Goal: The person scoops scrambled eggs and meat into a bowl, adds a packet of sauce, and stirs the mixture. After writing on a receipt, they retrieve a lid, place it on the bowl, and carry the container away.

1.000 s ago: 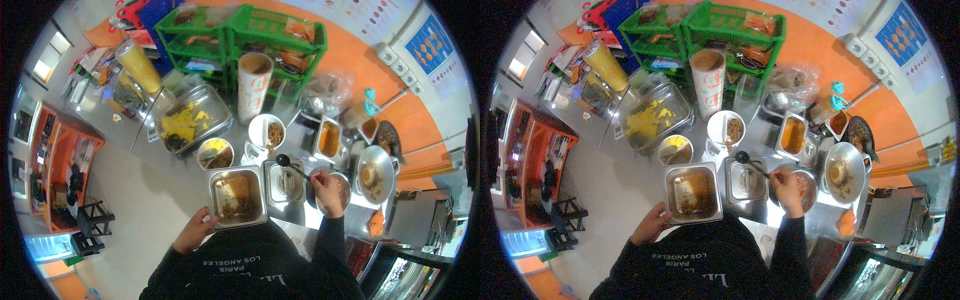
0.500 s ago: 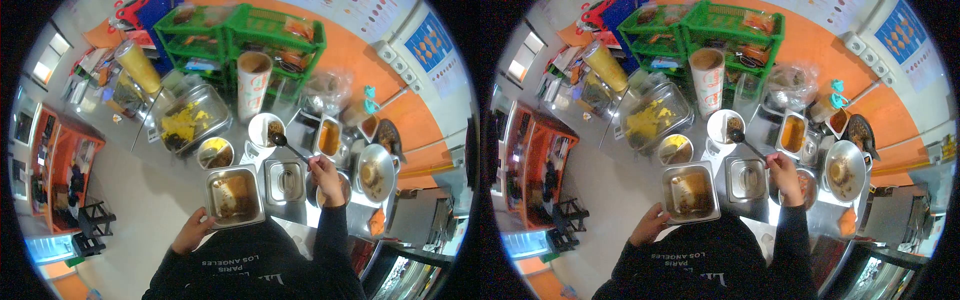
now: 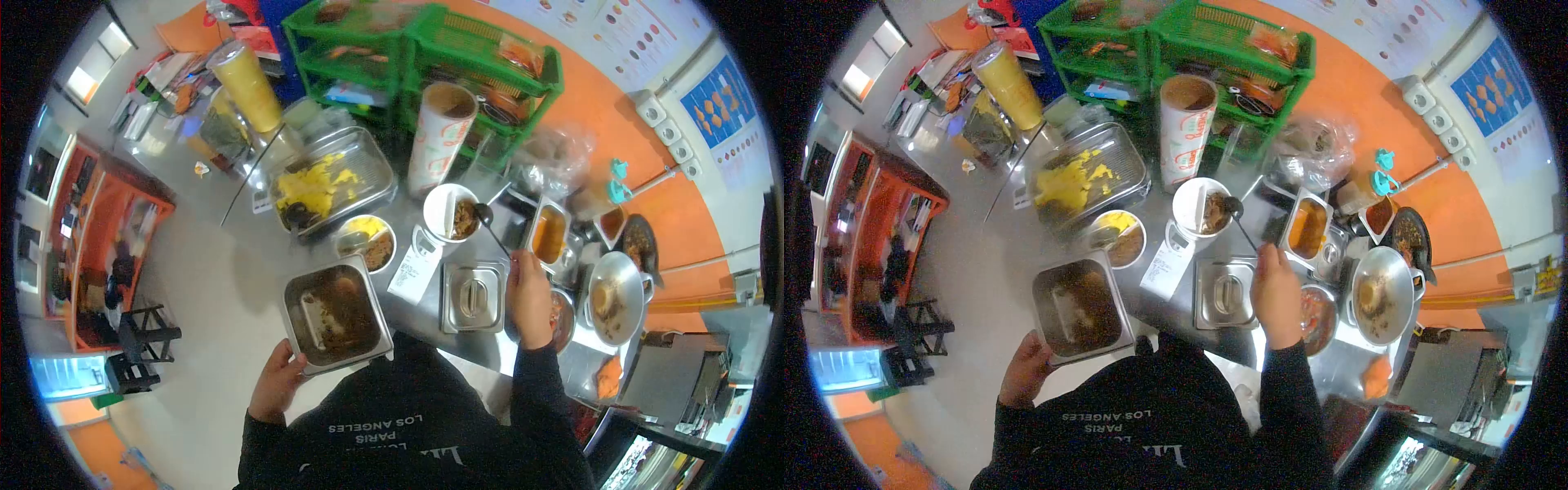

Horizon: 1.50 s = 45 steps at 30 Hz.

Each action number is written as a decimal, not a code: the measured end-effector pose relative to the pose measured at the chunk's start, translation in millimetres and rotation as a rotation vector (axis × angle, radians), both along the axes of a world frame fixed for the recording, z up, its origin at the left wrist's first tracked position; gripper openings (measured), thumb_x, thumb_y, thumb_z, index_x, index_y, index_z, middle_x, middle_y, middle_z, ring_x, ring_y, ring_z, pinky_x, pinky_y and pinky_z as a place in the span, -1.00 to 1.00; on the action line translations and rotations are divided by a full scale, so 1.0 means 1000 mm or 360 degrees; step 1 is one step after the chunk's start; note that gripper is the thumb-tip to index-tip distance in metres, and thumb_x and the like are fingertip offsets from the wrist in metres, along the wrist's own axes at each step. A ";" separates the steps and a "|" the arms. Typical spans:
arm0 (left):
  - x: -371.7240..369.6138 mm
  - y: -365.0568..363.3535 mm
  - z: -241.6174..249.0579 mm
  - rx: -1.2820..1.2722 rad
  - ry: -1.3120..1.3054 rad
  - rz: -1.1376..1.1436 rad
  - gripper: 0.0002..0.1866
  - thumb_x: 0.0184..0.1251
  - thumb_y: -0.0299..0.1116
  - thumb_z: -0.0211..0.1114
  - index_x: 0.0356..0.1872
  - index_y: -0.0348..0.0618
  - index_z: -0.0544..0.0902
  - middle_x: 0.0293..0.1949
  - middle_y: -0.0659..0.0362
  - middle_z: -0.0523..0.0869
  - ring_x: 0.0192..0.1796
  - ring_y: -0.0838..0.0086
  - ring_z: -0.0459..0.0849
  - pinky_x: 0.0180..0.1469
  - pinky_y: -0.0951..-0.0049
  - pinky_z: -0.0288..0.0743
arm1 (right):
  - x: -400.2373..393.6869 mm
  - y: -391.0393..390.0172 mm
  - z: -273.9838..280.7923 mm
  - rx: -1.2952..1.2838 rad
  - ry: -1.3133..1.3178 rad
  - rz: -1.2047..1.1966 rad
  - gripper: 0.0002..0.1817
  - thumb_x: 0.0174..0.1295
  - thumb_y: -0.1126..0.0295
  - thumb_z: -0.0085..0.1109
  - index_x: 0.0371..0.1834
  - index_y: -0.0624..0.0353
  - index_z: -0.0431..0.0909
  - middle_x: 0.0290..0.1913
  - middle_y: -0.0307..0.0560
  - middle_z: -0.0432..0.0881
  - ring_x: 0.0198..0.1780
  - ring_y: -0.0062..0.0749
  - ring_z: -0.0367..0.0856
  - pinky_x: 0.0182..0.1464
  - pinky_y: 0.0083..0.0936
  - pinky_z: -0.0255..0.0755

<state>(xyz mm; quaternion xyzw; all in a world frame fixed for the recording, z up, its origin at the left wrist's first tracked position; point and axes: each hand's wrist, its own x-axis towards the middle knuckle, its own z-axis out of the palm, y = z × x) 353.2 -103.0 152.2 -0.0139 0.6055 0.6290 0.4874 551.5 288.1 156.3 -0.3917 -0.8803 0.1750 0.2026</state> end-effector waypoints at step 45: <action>0.010 0.013 -0.001 0.0145 0.0269 -0.0218 -0.59 0.50 -0.37 0.26 0.28 -0.21 0.44 0.20 0.13 0.42 0.12 0.33 0.63 0.09 0.36 0.65 | -0.028 -0.145 0.041 0.0233 -0.0443 0.1195 -0.78 0.16 0.54 0.10 -0.10 0.18 0.56 -0.23 0.01 0.61 -0.27 -0.07 0.70 -0.31 -0.26 0.59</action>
